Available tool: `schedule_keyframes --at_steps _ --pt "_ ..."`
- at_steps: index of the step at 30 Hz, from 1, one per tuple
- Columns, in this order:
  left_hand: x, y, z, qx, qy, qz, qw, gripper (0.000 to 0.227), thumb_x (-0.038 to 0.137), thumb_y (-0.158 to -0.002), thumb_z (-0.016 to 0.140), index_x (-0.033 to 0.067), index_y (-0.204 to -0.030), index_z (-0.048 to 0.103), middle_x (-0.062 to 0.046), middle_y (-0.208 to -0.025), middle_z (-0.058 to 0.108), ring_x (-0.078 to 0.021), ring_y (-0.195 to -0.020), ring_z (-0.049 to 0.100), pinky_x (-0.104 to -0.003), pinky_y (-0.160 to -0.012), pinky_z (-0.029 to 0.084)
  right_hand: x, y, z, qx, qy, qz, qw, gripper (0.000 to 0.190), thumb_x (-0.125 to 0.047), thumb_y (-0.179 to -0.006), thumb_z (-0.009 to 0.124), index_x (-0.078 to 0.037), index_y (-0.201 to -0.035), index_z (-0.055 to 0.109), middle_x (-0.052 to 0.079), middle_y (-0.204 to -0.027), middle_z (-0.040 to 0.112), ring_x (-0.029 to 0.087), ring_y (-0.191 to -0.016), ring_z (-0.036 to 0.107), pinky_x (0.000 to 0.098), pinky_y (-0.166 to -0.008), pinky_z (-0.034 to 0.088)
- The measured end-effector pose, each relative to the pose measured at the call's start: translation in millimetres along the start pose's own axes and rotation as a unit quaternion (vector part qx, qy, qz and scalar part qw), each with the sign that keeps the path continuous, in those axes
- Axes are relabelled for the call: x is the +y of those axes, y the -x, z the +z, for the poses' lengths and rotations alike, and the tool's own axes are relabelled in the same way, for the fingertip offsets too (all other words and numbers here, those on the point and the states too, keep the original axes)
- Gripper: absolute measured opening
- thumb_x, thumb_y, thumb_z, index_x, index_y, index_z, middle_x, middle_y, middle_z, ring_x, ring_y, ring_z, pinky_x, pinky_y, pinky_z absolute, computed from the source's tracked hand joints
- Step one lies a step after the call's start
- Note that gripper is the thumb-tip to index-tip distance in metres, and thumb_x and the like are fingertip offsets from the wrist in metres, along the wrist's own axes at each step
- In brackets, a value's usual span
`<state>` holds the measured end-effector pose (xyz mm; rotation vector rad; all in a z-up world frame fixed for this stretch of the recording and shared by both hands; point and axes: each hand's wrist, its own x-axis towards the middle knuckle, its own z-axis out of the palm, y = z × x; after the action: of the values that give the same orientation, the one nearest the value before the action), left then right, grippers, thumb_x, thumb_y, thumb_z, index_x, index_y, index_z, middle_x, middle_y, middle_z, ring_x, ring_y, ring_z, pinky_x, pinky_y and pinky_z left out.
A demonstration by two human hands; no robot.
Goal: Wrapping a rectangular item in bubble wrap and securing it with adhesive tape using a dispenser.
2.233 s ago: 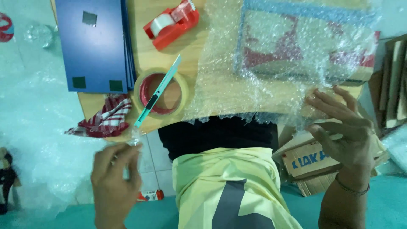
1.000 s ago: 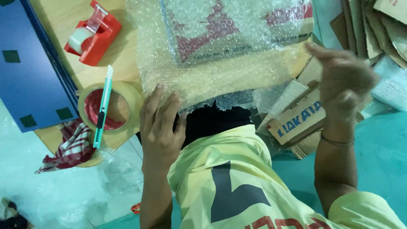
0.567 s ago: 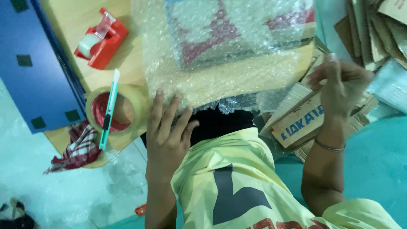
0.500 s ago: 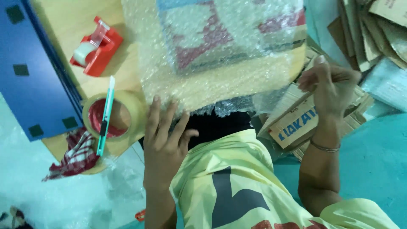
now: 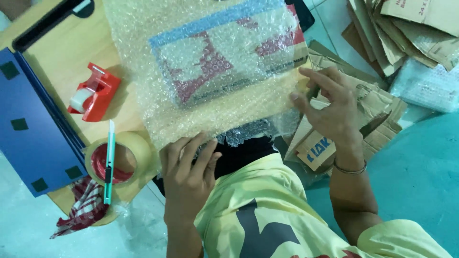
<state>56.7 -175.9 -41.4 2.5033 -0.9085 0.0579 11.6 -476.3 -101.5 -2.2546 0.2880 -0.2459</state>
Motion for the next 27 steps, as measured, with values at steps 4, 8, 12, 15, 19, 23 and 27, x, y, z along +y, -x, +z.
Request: schedule_keyframes --at_steps 4,8,12,15,19,23,27 --pt "-2 -7 1 -0.028 -0.004 0.011 1.0 0.021 0.017 -0.093 0.074 0.0064 -0.11 0.073 -0.009 -0.128 0.066 -0.0295 -0.113 0.058 -0.051 -0.097 0.044 -5 -3 3 -0.01 0.002 0.023 1.0 0.052 -0.011 -0.085 0.09 0.001 -0.132 0.072 0.006 -0.102 0.051 0.015 -0.074 0.038 0.028 -0.063 0.034" --pt "0 -14 2 -0.042 0.007 0.018 0.999 0.023 0.017 -0.091 0.074 0.0067 -0.112 0.073 -0.01 -0.128 0.066 -0.0294 -0.116 0.057 -0.052 -0.1 0.042 -16 -6 -2 -0.024 0.028 0.048 0.998 0.032 -0.017 -0.084 0.088 -0.002 -0.11 0.077 0.006 -0.097 0.058 0.017 -0.076 0.05 0.0293 -0.066 0.044" --pt "7 -24 3 -0.034 0.012 0.027 0.999 0.021 0.015 -0.09 0.075 0.0065 -0.109 0.072 -0.008 -0.126 0.066 -0.0281 -0.116 0.058 -0.05 -0.1 0.042 -23 -10 -8 -0.021 -0.031 0.042 0.998 0.021 -0.008 -0.082 0.087 0.0 -0.098 0.074 0.003 -0.094 0.062 0.013 -0.072 0.047 0.0261 -0.066 0.044" --pt "11 -30 3 -0.033 0.033 0.021 0.999 0.022 0.017 -0.089 0.075 0.0064 -0.108 0.074 -0.007 -0.127 0.068 -0.0284 -0.117 0.059 -0.052 -0.104 0.043 -17 -11 -14 -0.037 -0.1 0.047 0.993 0.018 -0.002 -0.082 0.084 -0.002 -0.091 0.069 0.001 -0.097 0.064 0.011 -0.073 0.048 0.0245 -0.067 0.044" --pt "13 -40 7 -0.037 0.053 0.04 0.997 0.025 0.016 -0.088 0.078 0.0064 -0.111 0.074 -0.008 -0.122 0.068 -0.0291 -0.114 0.061 -0.051 -0.102 0.043 -1 8 -10 -0.045 -0.306 0.117 0.944 0.015 0.007 -0.086 0.078 -0.001 -0.096 0.071 0.002 -0.091 0.071 0.009 -0.075 0.061 0.0201 -0.07 0.051" --pt "17 -48 13 -0.049 0.053 0.056 0.996 0.025 0.016 -0.088 0.079 0.0045 -0.109 0.072 -0.009 -0.119 0.069 -0.0277 -0.112 0.062 -0.048 -0.1 0.044 7 6 -13 -0.045 -0.324 0.11 0.938 0.022 0.011 -0.084 0.078 0.001 -0.102 0.07 0.006 -0.09 0.072 0.011 -0.078 0.066 0.0207 -0.076 0.057" --pt "22 -61 14 -0.044 0.082 0.073 0.993 0.027 0.014 -0.086 0.081 0.004 -0.11 0.072 -0.008 -0.115 0.069 -0.0277 -0.109 0.062 -0.048 -0.097 0.044 22 8 -13 -0.013 -0.335 0.101 0.937 0.034 0.008 -0.078 0.083 0.001 -0.106 0.066 0.01 -0.091 0.073 0.016 -0.085 0.074 0.0229 -0.082 0.062"
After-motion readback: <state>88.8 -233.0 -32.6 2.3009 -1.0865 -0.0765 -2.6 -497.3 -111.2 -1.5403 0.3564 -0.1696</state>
